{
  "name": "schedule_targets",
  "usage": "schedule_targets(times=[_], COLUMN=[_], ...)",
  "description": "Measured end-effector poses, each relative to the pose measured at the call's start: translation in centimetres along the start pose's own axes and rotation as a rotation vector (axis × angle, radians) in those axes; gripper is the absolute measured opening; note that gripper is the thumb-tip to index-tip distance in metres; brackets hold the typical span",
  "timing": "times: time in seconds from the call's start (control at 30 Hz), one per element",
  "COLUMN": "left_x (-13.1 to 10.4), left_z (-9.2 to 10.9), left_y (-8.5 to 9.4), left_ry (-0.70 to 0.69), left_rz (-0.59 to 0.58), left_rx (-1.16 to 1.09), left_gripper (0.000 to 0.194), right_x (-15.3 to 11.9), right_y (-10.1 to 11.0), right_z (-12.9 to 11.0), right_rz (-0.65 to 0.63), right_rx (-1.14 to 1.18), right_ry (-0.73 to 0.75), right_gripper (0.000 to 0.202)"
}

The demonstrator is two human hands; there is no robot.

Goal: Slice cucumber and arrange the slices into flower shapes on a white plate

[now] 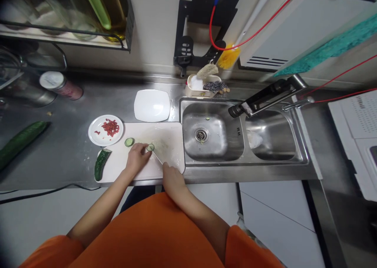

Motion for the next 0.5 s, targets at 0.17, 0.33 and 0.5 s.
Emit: schedule_targets(times=[0.17, 0.33, 0.5], left_x=[0.4, 0.5, 0.3], left_z=[0.1, 0.3, -0.5], left_y=[0.0, -0.1, 1.6], left_ry=[0.028, 0.07, 0.189], left_rz=[-0.019, -0.069, -0.06], left_rx=[0.007, -0.03, -0.112], left_gripper=[0.017, 0.011, 0.021], right_x=[-1.0, -0.9, -0.8], right_y=[-0.2, -0.5, -0.4], right_z=[1.5, 2.4, 2.9], right_rz=[-0.061, -0.029, -0.033], right_rx=[-0.002, 0.003, 0.001], right_ry=[-0.051, -0.025, -0.013], right_gripper=[0.038, 0.036, 0.037])
Point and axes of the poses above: each hand's wrist, its own x-axis towards the middle knuckle, its own y-axis out of the back of the hand, z = x × y, the point moved 8 cm from there along x, towards the middle knuckle, and after that the axes turned 6 degrees about -y, right-handed, at the moved point
